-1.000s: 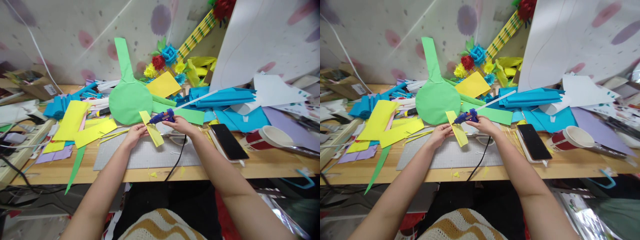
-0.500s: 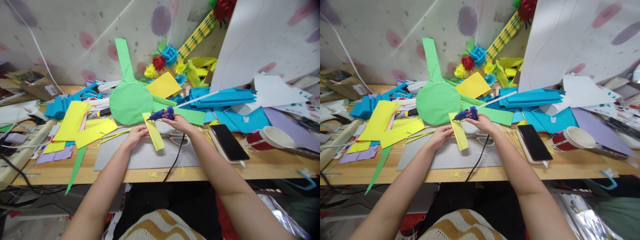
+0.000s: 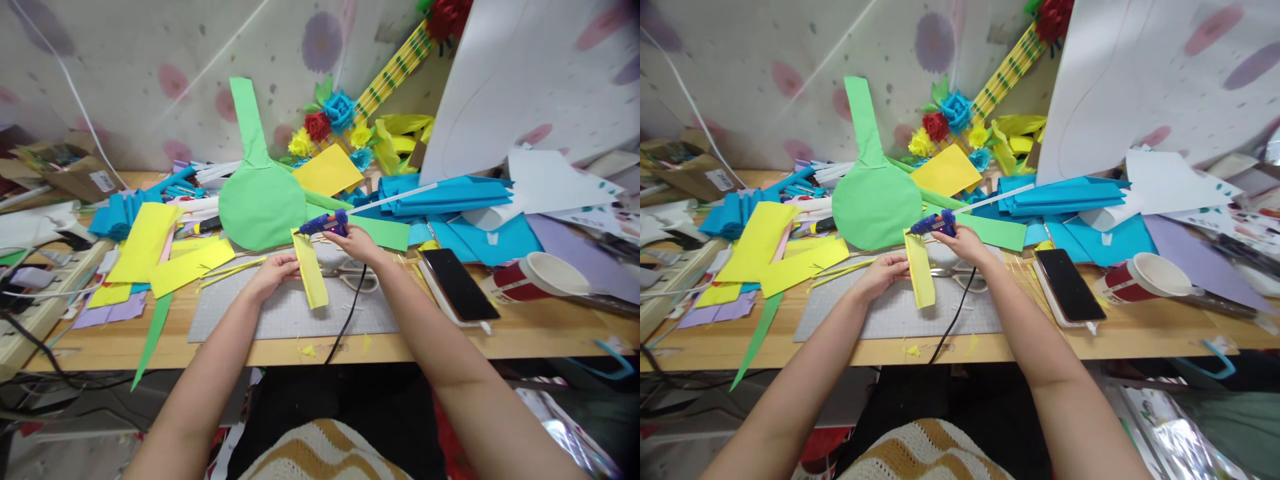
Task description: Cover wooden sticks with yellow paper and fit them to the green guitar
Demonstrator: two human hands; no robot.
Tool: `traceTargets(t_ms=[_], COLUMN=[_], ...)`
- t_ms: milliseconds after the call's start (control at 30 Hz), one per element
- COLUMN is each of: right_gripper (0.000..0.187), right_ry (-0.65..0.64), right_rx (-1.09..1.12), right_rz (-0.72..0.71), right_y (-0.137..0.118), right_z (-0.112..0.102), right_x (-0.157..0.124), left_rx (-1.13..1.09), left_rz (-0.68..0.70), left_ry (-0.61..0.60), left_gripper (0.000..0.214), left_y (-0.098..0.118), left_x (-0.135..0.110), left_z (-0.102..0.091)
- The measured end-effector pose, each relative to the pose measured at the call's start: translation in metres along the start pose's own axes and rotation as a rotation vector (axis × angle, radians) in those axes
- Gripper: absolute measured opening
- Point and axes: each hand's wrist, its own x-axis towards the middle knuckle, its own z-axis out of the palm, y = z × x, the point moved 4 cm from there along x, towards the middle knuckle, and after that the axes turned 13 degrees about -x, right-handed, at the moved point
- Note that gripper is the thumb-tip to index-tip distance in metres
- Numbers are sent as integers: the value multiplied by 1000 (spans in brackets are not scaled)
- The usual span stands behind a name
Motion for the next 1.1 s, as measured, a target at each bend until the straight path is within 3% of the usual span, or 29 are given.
traceTargets(t_ms=[233, 300, 433, 533, 667, 800, 967, 1100], right_gripper=[48, 49, 53, 54, 56, 61, 62, 51], right_ry=[148, 211, 278, 263, 171, 170, 317, 85], right_rx=[129, 170, 96, -46, -157, -224, -469, -467], right_rz=[180, 210, 255, 279, 295, 301, 337, 300], right_y=[19, 30, 58, 78, 92, 94, 86, 61], right_z=[-3, -8, -16, -15, -5, -5, -28, -30], right_x=[4, 2, -10, -20, -28, -29, -47, -66], left_rx=[-23, -77, -244, -335, -393, -378, -311, -268], left_rz=[8, 59, 247, 356, 415, 434, 440, 440], left_ry=[-14, 44, 276, 412, 451, 437, 423, 393], left_gripper=[29, 29, 24, 17, 15, 17, 21, 23], left_y=[0, 3, 13, 19, 22, 21, 20, 18], left_x=[0, 1, 4, 5, 5, 5, 7, 11], left_z=[1, -2, -13, -21, -24, -22, -21, -18])
